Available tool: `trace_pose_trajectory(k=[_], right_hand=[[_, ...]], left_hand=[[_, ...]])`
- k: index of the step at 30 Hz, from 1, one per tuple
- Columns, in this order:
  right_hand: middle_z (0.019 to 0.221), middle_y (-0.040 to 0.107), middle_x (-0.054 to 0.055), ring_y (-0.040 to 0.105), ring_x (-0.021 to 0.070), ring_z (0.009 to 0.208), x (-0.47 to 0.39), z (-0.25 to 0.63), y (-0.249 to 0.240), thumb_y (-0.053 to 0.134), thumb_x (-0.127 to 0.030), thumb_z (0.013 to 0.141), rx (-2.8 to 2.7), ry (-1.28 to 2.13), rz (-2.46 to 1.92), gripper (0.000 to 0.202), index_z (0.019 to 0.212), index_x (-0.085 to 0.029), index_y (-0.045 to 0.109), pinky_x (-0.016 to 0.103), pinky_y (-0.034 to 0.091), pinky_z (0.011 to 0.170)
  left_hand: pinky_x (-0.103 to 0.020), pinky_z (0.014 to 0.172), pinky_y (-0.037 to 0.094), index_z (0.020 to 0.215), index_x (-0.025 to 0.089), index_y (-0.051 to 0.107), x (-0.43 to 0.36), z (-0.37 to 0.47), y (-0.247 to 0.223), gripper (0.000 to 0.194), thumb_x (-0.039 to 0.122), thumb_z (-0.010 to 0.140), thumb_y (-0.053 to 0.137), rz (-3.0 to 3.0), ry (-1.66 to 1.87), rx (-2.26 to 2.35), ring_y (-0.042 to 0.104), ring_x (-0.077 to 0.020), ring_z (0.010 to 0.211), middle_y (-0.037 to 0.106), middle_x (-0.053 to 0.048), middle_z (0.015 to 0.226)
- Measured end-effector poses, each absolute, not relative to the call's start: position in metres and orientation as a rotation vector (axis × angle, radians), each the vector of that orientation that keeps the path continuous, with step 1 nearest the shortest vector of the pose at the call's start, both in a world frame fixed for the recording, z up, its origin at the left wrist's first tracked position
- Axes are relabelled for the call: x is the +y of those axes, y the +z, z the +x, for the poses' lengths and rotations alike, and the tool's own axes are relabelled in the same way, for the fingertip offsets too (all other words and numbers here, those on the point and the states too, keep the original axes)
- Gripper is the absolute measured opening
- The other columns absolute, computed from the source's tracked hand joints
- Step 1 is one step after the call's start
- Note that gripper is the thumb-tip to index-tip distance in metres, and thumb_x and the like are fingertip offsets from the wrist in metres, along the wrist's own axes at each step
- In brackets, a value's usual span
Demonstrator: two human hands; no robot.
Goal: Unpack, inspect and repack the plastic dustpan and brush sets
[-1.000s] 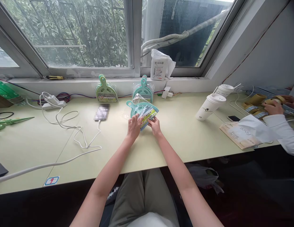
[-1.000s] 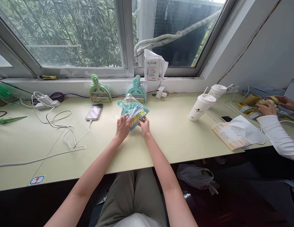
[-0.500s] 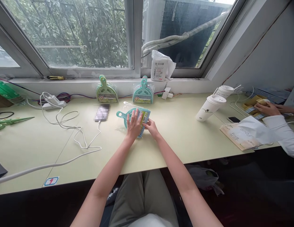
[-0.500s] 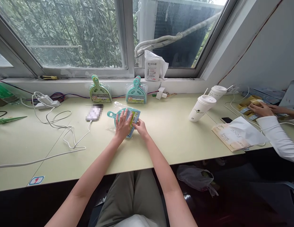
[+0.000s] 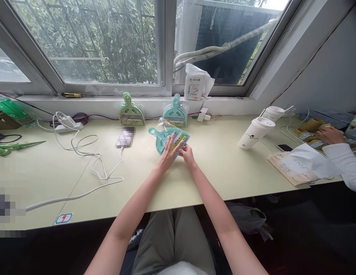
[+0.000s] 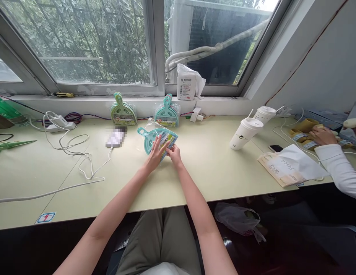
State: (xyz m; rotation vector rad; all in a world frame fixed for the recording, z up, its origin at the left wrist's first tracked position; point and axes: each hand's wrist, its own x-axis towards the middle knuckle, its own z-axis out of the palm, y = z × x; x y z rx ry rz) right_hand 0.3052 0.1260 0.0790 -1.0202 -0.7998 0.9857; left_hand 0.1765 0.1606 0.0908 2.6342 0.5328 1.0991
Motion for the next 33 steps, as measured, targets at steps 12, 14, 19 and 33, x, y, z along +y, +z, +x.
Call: trace_pose_trajectory(k=[12, 14, 19, 33], right_hand=[[0.096, 0.068, 0.005, 0.065, 0.0196, 0.090, 0.128, 0.305, 0.080, 0.075, -0.031, 0.064, -0.619, 0.936, -0.908, 0.037, 0.094, -0.019, 0.059, 0.038, 0.055, 0.083], [0.099, 0.068, 0.005, 0.065, 0.0200, 0.092, 0.128, 0.306, 0.080, 0.075, -0.031, 0.064, -0.589, 0.910, -0.883, 0.038, 0.096, -0.019, 0.059, 0.038, 0.055, 0.085], [0.109, 0.066, 0.007, 0.064, 0.0206, 0.100, 0.128, 0.311, 0.080, 0.074, -0.030, 0.065, -0.513, 0.849, -0.831, 0.041, 0.101, -0.020, 0.058, 0.037, 0.053, 0.090], [0.101, 0.069, 0.009, 0.068, 0.0203, 0.092, 0.125, 0.323, 0.085, 0.061, -0.039, 0.079, -0.802, 1.106, -1.075, 0.033, 0.103, -0.017, 0.061, 0.038, 0.053, 0.090]], left_hand=[[-0.047, 0.109, 0.031, 0.137, 0.019, 0.035, 0.190, 0.168, 0.095, 0.063, 0.057, 0.088, 0.037, 1.019, 0.996, 0.656, 0.036, -0.0278, 0.133, 0.041, -0.013, 0.142], [-0.047, 0.106, 0.035, 0.130, 0.019, 0.046, 0.185, 0.172, 0.089, 0.056, 0.054, 0.087, 0.042, 0.970, 0.719, 0.504, 0.040, -0.0288, 0.130, 0.047, -0.012, 0.138], [-0.044, 0.103, 0.038, 0.128, 0.025, 0.050, 0.173, 0.181, 0.086, 0.049, 0.046, 0.085, 0.053, 1.037, 0.551, 0.347, 0.038, -0.0269, 0.132, 0.044, -0.005, 0.142], [-0.031, 0.070, 0.054, 0.113, 0.016, 0.051, 0.207, 0.168, 0.074, 0.046, 0.022, 0.068, 0.061, 0.964, 0.954, 0.763, 0.064, -0.0183, 0.084, 0.066, -0.007, 0.103]])
